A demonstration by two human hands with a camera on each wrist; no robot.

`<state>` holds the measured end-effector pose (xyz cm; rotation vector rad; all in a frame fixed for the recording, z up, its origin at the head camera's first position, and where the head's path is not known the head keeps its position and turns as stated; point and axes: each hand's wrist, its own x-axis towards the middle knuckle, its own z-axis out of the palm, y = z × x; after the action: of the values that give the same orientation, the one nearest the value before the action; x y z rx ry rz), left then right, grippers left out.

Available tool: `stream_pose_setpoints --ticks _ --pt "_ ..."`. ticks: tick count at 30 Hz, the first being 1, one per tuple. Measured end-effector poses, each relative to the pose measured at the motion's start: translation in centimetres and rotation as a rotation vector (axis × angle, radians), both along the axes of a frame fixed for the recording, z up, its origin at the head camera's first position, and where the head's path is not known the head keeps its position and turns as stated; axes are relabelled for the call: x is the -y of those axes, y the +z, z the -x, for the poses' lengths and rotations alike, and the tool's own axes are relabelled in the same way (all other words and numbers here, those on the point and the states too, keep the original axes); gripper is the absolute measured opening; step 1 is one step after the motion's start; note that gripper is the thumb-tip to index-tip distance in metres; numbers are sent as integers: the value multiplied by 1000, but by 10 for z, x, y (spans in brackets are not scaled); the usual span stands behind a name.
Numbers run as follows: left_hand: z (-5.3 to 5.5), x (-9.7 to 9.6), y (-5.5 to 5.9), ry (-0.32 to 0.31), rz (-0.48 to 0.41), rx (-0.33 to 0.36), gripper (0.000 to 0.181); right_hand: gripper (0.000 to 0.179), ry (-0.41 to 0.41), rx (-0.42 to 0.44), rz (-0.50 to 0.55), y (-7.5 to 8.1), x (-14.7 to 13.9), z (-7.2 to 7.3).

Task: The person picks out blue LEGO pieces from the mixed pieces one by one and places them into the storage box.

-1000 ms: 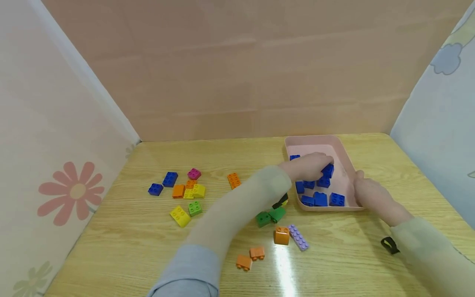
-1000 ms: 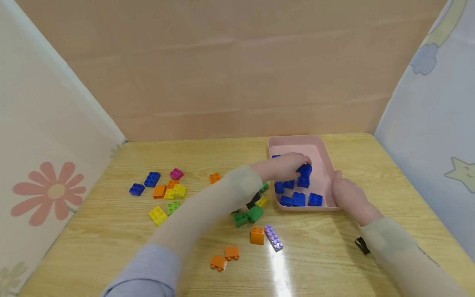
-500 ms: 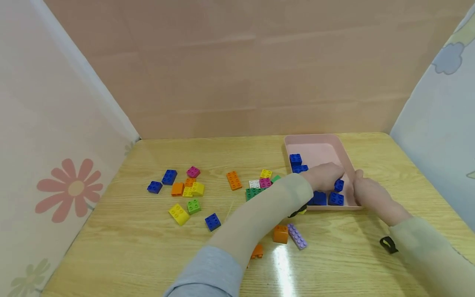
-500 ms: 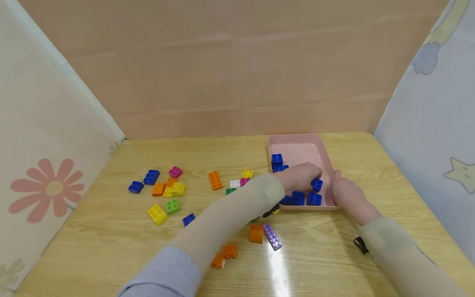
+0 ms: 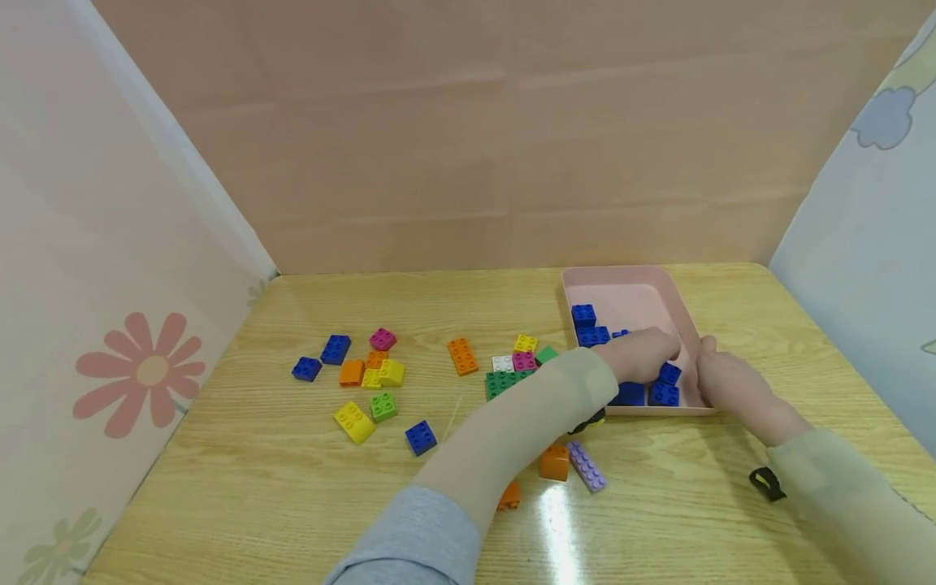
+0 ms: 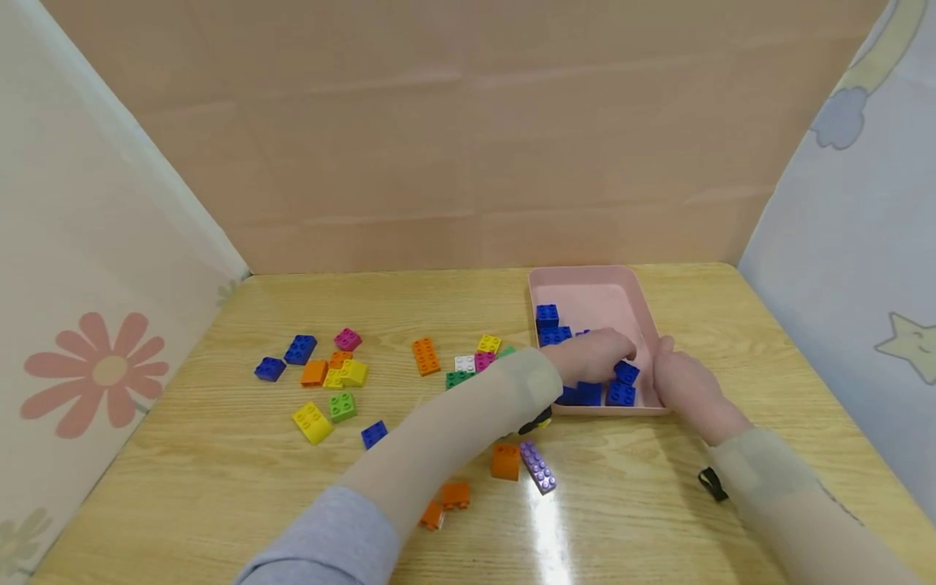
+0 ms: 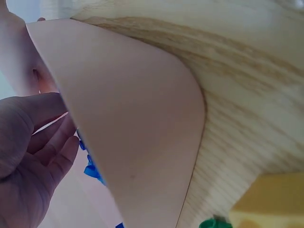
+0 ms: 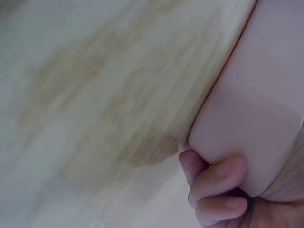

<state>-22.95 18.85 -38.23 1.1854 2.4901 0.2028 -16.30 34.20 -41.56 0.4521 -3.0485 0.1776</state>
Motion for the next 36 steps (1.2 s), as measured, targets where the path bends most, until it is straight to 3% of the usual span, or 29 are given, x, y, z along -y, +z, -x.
stream_pose_setpoints --ticks 4,7,13,22,27,36 --pt "2 6 6 22 -4 42 42 29 31 -36 -45 0 0 1" --pt "3 15 13 -16 -7 29 43 33 32 -36 -65 2 0 0" --pt "0 44 28 -171 26 -140 36 37 10 -17 -71 3 1 -1" --pt "-9 107 38 -247 20 -263 37 33 13 -38 -46 1 -2 -2" --pt "-19 154 41 -228 -60 -278 38 35 0 -6 -50 -3 -2 -1" --pt "-30 232 42 -64 -244 -266 33 35 2 -25 -56 -3 0 0"
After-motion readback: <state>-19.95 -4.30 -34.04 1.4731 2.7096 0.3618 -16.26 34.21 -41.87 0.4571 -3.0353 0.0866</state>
